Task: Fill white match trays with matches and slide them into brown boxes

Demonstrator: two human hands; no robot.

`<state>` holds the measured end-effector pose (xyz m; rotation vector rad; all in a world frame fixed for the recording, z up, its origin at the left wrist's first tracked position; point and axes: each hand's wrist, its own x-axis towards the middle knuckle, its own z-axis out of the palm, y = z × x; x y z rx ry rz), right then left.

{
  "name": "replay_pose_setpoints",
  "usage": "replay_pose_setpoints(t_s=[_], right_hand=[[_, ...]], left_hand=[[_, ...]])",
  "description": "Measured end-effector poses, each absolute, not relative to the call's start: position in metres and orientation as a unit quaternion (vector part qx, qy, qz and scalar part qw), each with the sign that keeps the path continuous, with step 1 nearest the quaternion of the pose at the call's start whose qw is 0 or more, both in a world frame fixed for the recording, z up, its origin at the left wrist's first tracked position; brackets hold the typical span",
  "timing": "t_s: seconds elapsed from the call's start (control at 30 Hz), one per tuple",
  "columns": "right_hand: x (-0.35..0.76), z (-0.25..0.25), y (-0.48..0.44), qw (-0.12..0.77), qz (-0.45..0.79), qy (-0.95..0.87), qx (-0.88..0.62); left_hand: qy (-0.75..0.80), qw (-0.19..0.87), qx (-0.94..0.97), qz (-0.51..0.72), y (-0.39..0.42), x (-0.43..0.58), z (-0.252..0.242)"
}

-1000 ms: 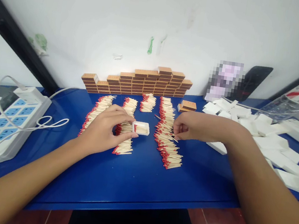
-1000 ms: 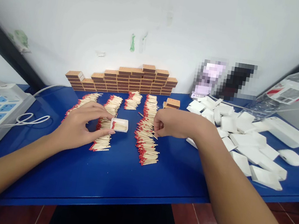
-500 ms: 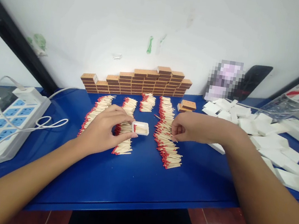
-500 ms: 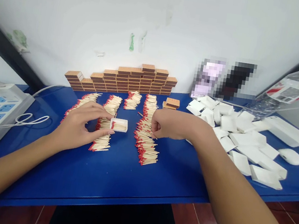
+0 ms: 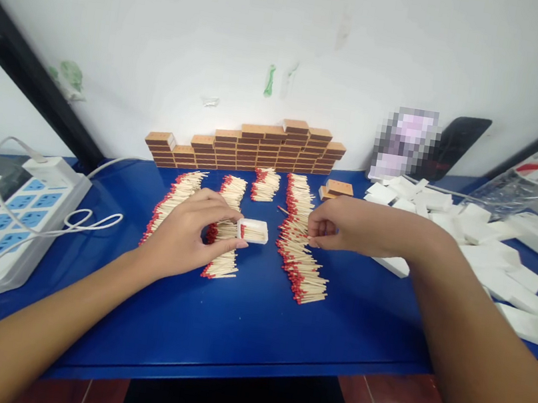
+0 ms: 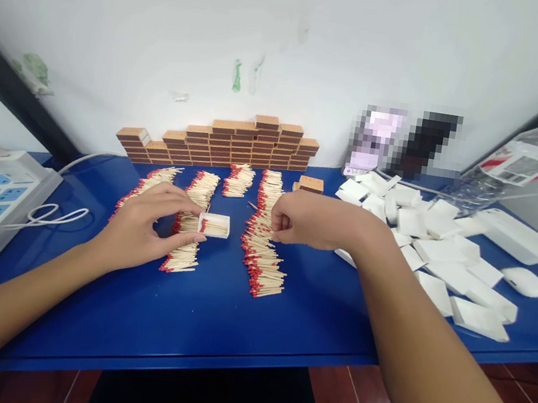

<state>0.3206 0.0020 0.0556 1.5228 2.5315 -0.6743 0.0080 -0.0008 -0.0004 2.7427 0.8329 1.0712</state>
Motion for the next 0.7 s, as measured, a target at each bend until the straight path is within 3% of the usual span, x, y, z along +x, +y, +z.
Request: replay_pose_setpoints(t_s=[0.7], right_hand=[[0.3160,0.0580,0.0010,0.004,-0.207,0.835,0.511]], left_hand=[[0.272,0.046,0.896,0.349,-0.0003,0.0070,-0.0019]])
